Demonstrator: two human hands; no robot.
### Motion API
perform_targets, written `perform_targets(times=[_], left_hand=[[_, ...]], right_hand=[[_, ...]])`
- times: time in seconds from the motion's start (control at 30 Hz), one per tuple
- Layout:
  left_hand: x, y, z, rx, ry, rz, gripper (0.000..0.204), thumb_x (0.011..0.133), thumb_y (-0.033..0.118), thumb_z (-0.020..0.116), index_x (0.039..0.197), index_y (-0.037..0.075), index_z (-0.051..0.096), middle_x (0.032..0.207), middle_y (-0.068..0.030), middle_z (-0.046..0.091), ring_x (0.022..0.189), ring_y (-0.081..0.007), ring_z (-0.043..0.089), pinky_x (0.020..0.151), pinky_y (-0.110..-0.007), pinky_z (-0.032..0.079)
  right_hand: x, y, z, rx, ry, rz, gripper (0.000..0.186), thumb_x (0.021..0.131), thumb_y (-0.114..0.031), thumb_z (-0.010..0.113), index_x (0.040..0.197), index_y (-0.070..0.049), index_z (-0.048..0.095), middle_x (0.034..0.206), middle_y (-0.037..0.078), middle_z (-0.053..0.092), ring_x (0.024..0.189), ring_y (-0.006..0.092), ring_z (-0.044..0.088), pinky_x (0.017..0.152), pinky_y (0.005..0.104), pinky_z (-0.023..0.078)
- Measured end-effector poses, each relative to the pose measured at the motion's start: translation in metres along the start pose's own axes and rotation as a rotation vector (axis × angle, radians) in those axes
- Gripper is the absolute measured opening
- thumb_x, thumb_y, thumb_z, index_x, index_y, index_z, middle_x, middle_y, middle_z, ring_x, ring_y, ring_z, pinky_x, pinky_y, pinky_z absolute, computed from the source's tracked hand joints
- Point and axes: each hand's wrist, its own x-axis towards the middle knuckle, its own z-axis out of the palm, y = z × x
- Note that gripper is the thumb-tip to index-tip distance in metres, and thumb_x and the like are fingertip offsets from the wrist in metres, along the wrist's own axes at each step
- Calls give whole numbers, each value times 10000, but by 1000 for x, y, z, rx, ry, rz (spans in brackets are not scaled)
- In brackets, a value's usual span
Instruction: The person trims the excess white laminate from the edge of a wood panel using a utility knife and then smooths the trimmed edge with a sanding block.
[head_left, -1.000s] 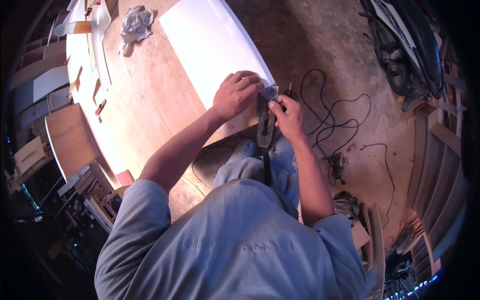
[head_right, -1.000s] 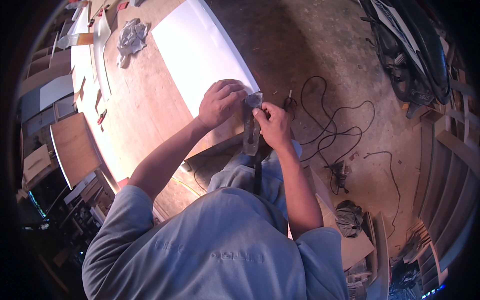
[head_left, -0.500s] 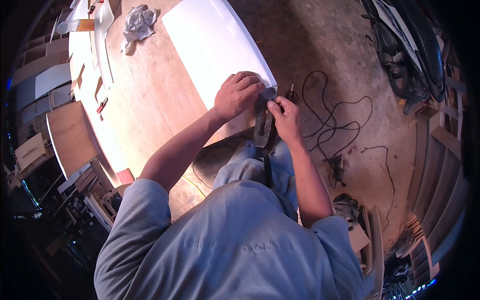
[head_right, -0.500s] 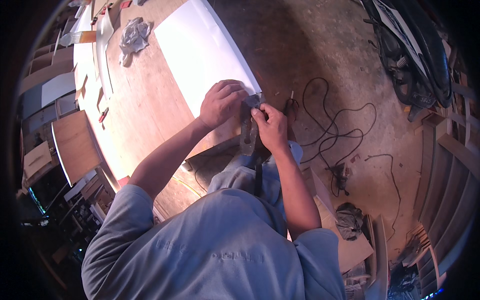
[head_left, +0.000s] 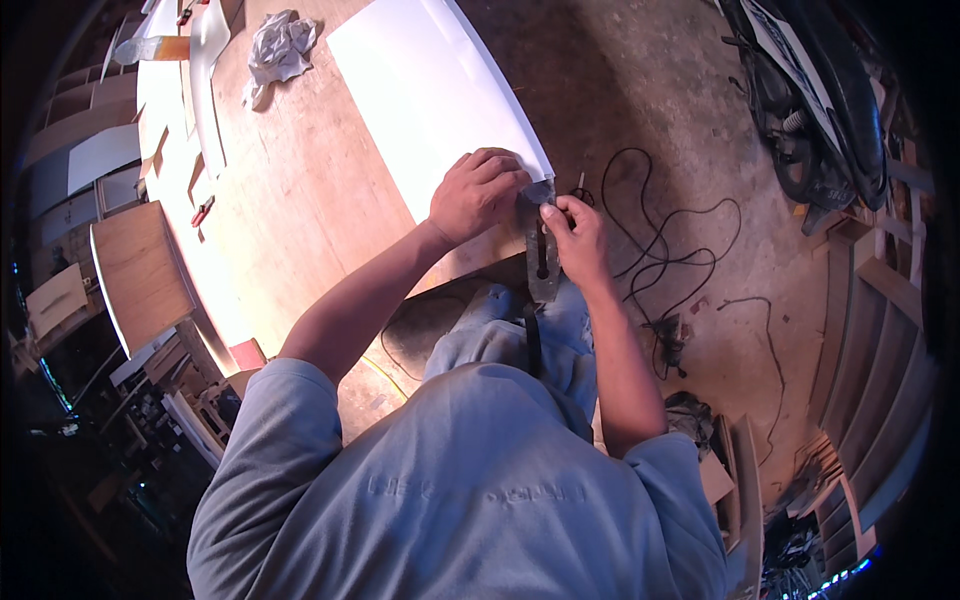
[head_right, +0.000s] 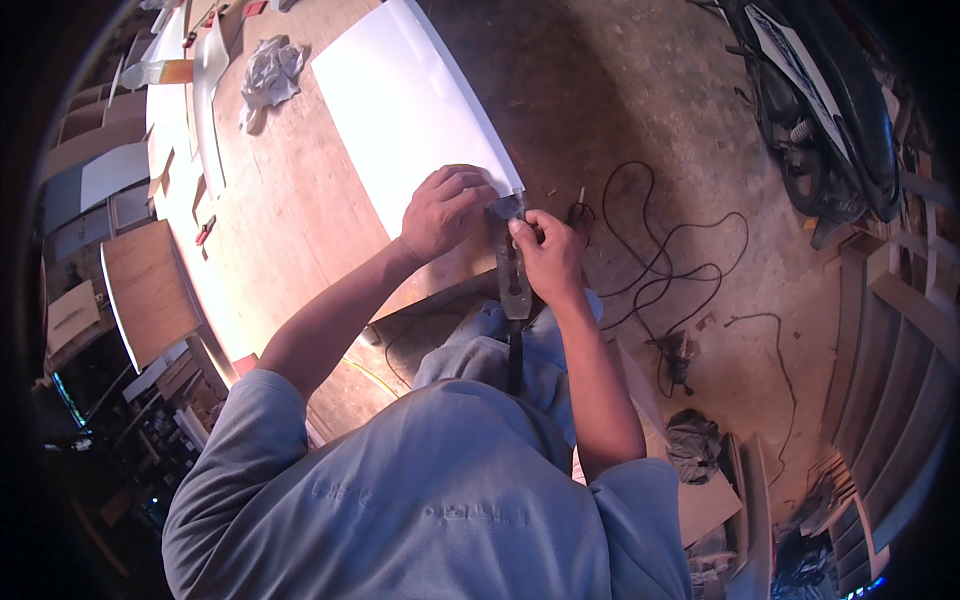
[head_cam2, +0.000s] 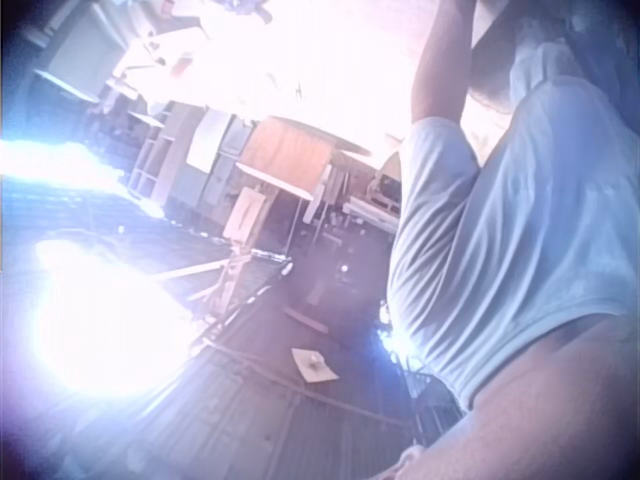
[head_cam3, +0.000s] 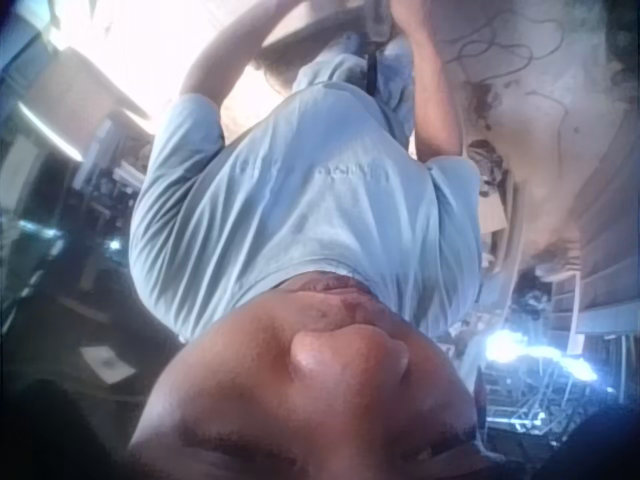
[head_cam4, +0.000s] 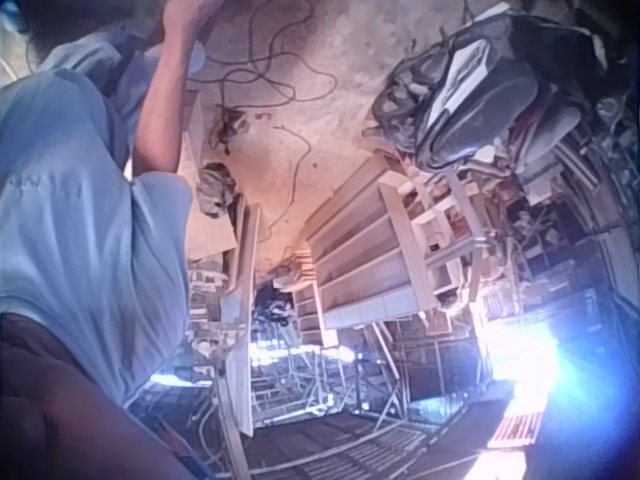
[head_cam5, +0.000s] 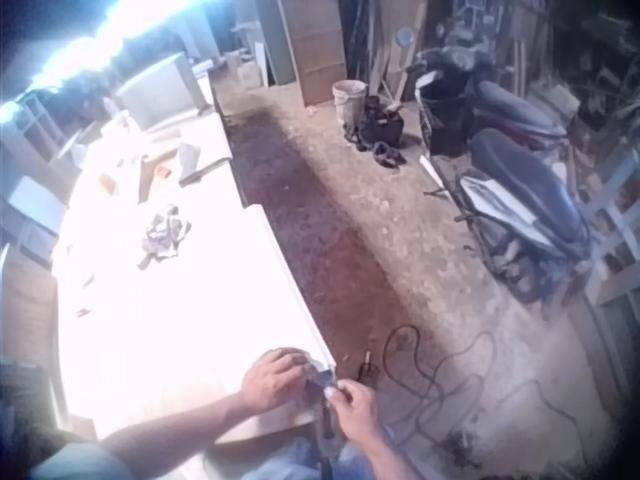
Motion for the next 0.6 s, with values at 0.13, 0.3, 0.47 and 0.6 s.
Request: perform_targets(times=[0.13,0.3,0.47,0.6], left_hand=[[0,-1,0,-20,0,-13,324,749,5,771,1055,110,753,1113,-68,705,1146,-300,683,928,-431,573],[0,0,-1,-34,-4,-22,311,755,9,778,1047,112,751,1109,-68,699,1140,-299,682,926,-431,571],[1,-1,-1,-20,12,-28,300,761,17,783,1044,109,751,1115,-67,695,1126,-298,681,926,-430,569],[0,-1,-1,-14,11,-35,285,785,6,770,1053,101,753,1131,-70,690,1121,-294,680,914,-418,575]], right_hand=[[1,-1,-2,57,65,43,219,990,-181,758,899,8,695,676,-11,617,635,52,515,589,282,425],[4,-5,-9,83,54,63,210,986,-183,768,916,6,711,682,-19,622,642,43,536,599,262,430],[12,-15,-10,14,27,94,199,967,-177,786,927,7,721,689,-13,631,645,59,554,606,278,443],[16,-8,-11,5,35,77,212,952,-189,802,918,4,722,712,4,665,661,72,574,628,289,460]])
